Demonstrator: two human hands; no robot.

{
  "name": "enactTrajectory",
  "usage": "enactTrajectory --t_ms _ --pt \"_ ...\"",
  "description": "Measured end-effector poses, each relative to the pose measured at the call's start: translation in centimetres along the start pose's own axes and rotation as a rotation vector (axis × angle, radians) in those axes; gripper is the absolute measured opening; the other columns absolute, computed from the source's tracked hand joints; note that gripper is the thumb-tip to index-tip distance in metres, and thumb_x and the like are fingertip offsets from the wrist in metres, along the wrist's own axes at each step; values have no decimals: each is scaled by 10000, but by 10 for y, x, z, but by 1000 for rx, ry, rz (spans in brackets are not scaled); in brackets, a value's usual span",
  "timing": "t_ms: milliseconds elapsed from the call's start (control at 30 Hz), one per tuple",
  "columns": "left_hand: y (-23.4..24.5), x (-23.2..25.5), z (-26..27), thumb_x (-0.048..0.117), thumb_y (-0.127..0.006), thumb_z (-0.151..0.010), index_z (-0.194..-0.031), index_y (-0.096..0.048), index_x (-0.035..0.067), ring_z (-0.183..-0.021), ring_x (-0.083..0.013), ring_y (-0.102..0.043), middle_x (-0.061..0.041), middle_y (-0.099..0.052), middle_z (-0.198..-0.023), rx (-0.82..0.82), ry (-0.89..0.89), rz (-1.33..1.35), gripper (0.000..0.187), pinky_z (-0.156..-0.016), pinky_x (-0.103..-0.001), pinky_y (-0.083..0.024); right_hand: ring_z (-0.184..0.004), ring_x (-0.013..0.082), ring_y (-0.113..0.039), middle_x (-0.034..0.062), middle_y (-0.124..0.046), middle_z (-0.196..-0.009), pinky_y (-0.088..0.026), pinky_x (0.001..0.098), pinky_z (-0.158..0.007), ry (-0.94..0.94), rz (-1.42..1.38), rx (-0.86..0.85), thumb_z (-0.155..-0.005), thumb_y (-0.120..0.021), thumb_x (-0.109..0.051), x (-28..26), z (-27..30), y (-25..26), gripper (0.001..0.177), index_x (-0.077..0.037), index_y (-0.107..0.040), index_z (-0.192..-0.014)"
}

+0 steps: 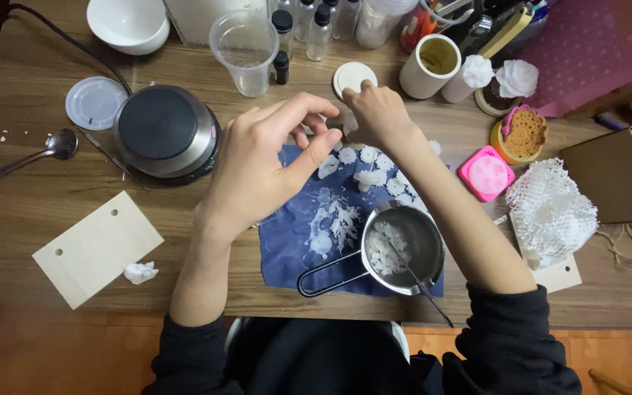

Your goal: Refining the shape of small wax flower petals by demolding them and using a fine tool to remove imperfections and excess wax.

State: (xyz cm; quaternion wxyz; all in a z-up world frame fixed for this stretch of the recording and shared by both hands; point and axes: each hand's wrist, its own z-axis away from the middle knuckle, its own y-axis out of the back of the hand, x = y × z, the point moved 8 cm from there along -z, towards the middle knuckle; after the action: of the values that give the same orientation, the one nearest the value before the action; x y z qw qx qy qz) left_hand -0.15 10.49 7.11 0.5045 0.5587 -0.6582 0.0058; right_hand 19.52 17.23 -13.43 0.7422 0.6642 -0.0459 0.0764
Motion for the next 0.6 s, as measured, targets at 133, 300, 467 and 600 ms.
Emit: enactTrajectory --t_ms 133,300,467,600 --pt "-4 -2 -1 207 -565 -933 -1002 -586 76 -683 -113 -621 -7 -670 -838 -14 0 9 149 -695 -292 -470 -612 336 -628 166 -536 -954 -509 420 -522 -18 -18 -1 -683 -719 -339 6 -3 -11 392 -104 -641 -987" --pt "-10 -3 -1 223 -565 -936 -1006 -581 87 -677 -111 -607 1 -660 -822 -49 -1 -15 153 -671 -294 -456 -516 398 -572 174 -579 -607 -459 433 -439 100 -81 57 -658 -614 -173 -2 -4 -11 112 -62 -611 -672" --pt "-14 -3 0 225 -571 -928 -1000 -585 94 -675 -113 -608 14 -656 -803 -83 12 -45 151 -633 -288 -454 -509 423 -546 218 -565 -602 -446 452 -454 55 -154 33 -640 -551 -121 -2 -6 -10 114 -20 -605 -640" --pt "-20 -5 0 255 -563 -914 -1019 -597 115 -645 -125 -581 58 -658 -794 -156 54 -67 178 -584 -318 -434 -461 384 -496 186 -522 -554 -404 430 -433 67 -174 32 -610 -586 -175 0 0 -14 158 -29 -533 -584"
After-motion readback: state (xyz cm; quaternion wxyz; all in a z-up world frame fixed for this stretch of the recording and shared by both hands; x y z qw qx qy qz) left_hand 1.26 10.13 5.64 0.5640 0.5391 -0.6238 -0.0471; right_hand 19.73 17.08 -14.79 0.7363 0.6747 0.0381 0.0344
